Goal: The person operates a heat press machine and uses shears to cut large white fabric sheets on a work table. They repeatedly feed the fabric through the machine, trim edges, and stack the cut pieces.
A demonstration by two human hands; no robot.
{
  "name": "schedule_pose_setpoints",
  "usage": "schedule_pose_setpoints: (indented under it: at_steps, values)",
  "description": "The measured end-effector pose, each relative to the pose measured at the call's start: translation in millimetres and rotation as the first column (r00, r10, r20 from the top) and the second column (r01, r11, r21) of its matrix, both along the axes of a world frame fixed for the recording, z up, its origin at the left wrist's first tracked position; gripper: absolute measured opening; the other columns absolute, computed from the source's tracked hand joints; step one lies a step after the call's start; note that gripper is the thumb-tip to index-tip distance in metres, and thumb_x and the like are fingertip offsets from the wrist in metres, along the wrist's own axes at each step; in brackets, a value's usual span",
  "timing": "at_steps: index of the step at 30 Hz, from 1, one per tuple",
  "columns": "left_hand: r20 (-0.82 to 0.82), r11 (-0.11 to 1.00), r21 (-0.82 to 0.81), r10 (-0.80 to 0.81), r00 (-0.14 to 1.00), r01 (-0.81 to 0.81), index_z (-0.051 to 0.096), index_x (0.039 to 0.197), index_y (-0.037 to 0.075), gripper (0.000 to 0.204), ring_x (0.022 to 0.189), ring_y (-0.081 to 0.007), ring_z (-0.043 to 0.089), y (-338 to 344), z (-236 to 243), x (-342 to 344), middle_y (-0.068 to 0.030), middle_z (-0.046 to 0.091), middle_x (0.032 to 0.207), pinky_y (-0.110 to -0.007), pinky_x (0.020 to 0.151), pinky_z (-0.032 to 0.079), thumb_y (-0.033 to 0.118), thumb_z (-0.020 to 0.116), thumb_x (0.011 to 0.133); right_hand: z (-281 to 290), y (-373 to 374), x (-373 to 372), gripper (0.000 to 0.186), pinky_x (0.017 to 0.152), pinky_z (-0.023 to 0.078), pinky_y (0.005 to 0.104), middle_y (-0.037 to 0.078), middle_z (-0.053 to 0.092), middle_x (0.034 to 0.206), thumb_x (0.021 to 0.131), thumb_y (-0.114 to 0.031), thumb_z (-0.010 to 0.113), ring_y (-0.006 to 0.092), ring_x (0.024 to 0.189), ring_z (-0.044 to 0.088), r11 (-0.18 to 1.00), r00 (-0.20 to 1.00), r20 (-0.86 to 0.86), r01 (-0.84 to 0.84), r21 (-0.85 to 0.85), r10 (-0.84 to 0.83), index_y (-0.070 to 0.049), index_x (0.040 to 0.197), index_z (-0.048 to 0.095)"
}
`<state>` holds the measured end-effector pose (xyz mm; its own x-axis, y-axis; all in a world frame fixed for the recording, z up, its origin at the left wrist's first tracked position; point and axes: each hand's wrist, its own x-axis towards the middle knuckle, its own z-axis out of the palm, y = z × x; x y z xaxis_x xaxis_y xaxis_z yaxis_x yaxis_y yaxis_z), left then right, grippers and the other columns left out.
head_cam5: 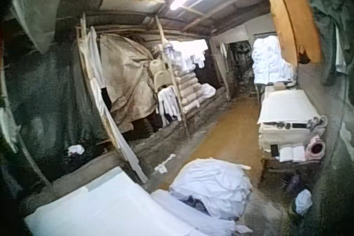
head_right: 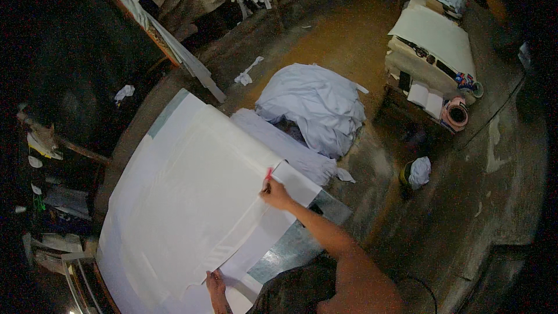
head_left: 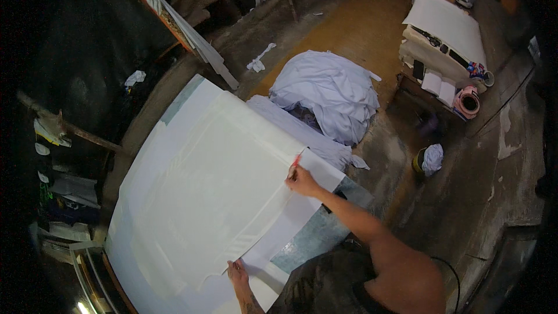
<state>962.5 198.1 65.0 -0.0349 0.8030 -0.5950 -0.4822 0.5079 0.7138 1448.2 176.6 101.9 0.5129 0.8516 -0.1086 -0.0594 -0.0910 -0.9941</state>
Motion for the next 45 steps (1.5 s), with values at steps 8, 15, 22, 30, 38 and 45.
schedule_pose_setpoints:
  at_steps: [8,15,22,30,38,45]
  values:
    - [-0.016,0.999,-0.016,0.041,0.999,-0.041,0.052,0.091,-0.001,0.024,0.08,-0.0147,0.056,-3,9,10,-0.0066,0.055,0.087,-0.024,0.072,0.056,0.021,0.051,0.101,-11,13,25,0.011,0.059,0.049,0.034,0.009,0.062,0.066,0.071,-0.006,0.066,0.022,0.062,0.062,0.999,0.949,0.312,0.046,-0.014,-0.039,-0.002,0.075,0.056]
    - [0.031,0.999,0.023,0.038,0.999,-0.039,0.052,0.089,0.0,0.024,0.077,-0.0152,0.056,-7,7,8,-0.0069,0.055,0.085,-0.024,0.075,0.057,0.021,0.051,0.101,-15,20,24,0.011,0.06,0.05,0.0359,0.011,0.063,0.065,0.07,-0.005,0.067,0.0267,0.062,0.063,0.999,0.929,0.368,-0.028,-0.027,0.037,-0.001,0.07,0.057]
    - [-0.019,0.99,-0.005,0.143,0.989,-0.143,0.053,0.093,-0.001,0.022,0.081,-0.0181,0.057,-8,3,8,-0.0076,0.056,0.084,-0.031,0.079,0.057,0.02,0.051,0.1,18,15,36,0.018,0.065,0.051,0.0386,0.012,0.064,0.071,0.066,-0.011,0.073,0.0293,0.069,0.065,0.936,0.899,0.316,-0.216,-0.279,0.302,-0.002,0.071,0.058]
    - [-0.164,0.911,0.124,0.41,0.897,-0.393,0.049,0.115,0.006,0.025,0.075,-0.0155,0.055,11,-3,-65,-0.0049,0.056,0.084,-0.029,0.065,0.052,0.013,0.06,0.094,38,-84,-77,0.031,0.074,0.052,0.0503,0.021,0.066,0.099,0.074,-0.006,0.064,0.0377,0.09,0.065,0.265,0.022,0.375,-0.746,-0.611,0.927,0.001,0.104,0.06]
    - [-0.461,0.918,0.211,0.397,0.794,-0.337,0.039,0.132,0.006,0.054,0.073,-0.0133,0.055,16,19,-66,-0.004,0.055,0.087,-0.027,0.059,0.047,0.001,0.064,0.085,28,-35,-65,0.049,0.086,0.049,0.0482,0.019,0.065,0.109,0.081,-0.045,0.068,0.0376,0.101,0.062,0.349,0.189,0.301,-0.647,-0.678,0.935,-0.006,0.111,0.062]
    - [-0.324,0.846,0.38,0.501,0.802,-0.375,0.047,0.121,0.004,0.046,0.073,-0.0123,0.055,29,14,11,-0.0043,0.055,0.085,-0.027,0.061,0.047,-0.006,0.065,0.08,-19,77,77,0.092,0.104,0.029,0.0516,0.02,0.049,0.131,0.063,-0.047,0.084,0.038,0.125,0.041,0.909,0.545,0.838,0.36,-0.21,-0.023,-0.001,0.133,0.045]
